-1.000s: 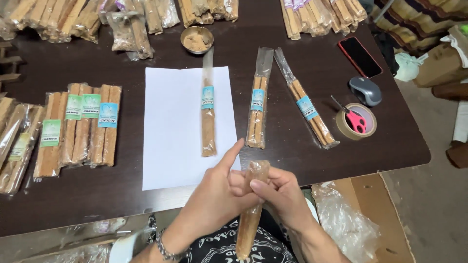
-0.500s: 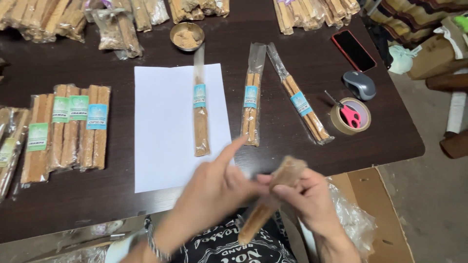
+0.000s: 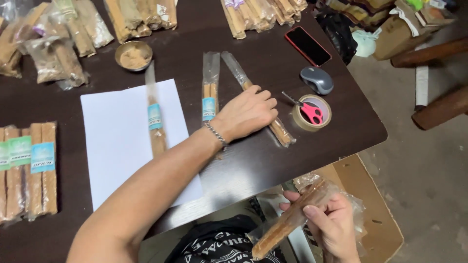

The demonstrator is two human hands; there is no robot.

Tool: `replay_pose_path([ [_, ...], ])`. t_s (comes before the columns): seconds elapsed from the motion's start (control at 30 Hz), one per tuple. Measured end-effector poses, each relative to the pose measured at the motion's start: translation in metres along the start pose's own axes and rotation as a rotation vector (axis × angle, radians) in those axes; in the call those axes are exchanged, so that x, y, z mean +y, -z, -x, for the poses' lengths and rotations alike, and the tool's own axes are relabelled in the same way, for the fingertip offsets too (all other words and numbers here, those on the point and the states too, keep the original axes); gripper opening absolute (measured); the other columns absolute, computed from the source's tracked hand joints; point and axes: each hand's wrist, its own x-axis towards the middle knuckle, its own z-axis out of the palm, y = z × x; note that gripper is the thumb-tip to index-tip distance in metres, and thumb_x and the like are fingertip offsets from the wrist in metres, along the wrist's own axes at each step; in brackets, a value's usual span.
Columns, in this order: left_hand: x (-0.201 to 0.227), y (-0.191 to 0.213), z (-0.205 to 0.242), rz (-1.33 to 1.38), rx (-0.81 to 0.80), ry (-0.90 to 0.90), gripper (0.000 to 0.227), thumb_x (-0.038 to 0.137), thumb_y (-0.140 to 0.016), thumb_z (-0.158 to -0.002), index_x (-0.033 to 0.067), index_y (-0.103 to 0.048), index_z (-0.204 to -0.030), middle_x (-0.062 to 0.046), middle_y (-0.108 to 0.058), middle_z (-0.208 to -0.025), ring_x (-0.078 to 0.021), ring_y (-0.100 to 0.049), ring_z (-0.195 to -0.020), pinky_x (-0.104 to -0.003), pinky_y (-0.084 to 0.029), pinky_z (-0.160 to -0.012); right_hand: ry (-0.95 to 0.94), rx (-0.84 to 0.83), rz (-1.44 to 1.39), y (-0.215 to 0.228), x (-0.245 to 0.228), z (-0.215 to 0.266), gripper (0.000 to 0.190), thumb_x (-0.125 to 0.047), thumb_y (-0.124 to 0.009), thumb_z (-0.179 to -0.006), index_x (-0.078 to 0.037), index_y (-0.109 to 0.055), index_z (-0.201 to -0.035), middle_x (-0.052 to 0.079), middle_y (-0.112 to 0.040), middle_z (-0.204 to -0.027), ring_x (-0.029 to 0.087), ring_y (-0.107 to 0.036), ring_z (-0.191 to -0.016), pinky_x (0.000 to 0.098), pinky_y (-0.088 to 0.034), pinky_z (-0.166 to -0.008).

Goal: The person places bundles of wooden sticks into plastic sleeves, gathers loose sticks from a workspace, and places them together into a final plastic package.

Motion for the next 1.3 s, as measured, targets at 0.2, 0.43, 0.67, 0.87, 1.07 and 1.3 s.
replay_pose_path([
  [0.2,-0.007,0.044,0.029,0.083,0.159,-0.066,0.032,-0.003,-0.065,-0.092,0.0137,-0.050,-0.069,-0.002,-0.050,-0.072,-0.0233,-0.048,-0.068,-0.036,-0.043,-0.065,0.047,0.023,-0.080,-0.005,0.009,-0.013,0.033,0.002,-0.072,-0.084,-0.003,-0.048,-0.061,0.028,-0.070,-0.083,0.047,-0.077,-0.098,0.0683,-0.069,-0.073],
  [0.43,-0.005,0.034,0.008,0.093,0.135,0.061,0.027,-0.004,-0.062,-0.094,0.0125,-0.050,-0.076,-0.003,-0.054,-0.082,-0.0228,-0.051,-0.080,-0.035,-0.043,-0.069,0.025,0.041,-0.090,-0.003,0.010,-0.014,0.020,-0.002,-0.075,-0.085,0.014,-0.065,-0.093,0.037,-0.075,-0.095,0.049,-0.077,-0.096,0.0669,-0.069,-0.079],
  [0.67,0.002,0.020,-0.007,0.013,0.048,-0.033,0.024,0.005,-0.063,-0.095,0.0155,-0.056,-0.074,-0.002,-0.056,-0.076,-0.0238,-0.051,-0.075,-0.038,-0.042,-0.071,0.089,0.043,-0.074,-0.003,0.006,-0.009,0.033,0.003,-0.072,-0.084,-0.004,-0.047,-0.064,0.028,-0.072,-0.087,0.049,-0.076,-0.100,0.0698,-0.069,-0.075],
  [0.87,-0.006,0.045,0.027,0.045,-0.030,-0.099,0.019,0.006,-0.065,-0.096,0.0085,-0.070,-0.078,-0.013,-0.071,-0.117,-0.0272,-0.061,-0.096,-0.039,-0.048,-0.085,0.096,0.043,-0.019,0.000,0.004,-0.017,0.031,0.001,-0.070,-0.086,-0.005,-0.048,-0.065,0.025,-0.072,-0.085,0.049,-0.078,-0.098,0.0657,-0.072,-0.071],
  [1.07,-0.005,0.050,0.029,0.130,-0.018,0.000,0.011,0.010,-0.060,-0.098,0.0095,-0.064,-0.087,-0.008,-0.069,-0.104,-0.0258,-0.059,-0.096,-0.038,-0.047,-0.086,0.093,0.051,-0.047,0.003,0.006,-0.018,0.031,0.003,-0.068,-0.087,-0.006,-0.048,-0.066,0.029,-0.072,-0.087,0.051,-0.076,-0.101,0.0686,-0.070,-0.075],
  [1.3,0.019,0.025,0.005,0.100,-0.088,-0.028,0.019,0.008,-0.066,-0.096,0.0172,-0.065,-0.080,0.000,-0.063,-0.076,-0.0214,-0.055,-0.076,-0.037,-0.045,-0.085,0.084,0.121,0.012,0.004,0.005,-0.014,0.033,0.000,-0.071,-0.085,-0.006,-0.050,-0.061,0.028,-0.074,-0.072,0.052,-0.078,-0.099,0.0658,-0.069,-0.071],
])
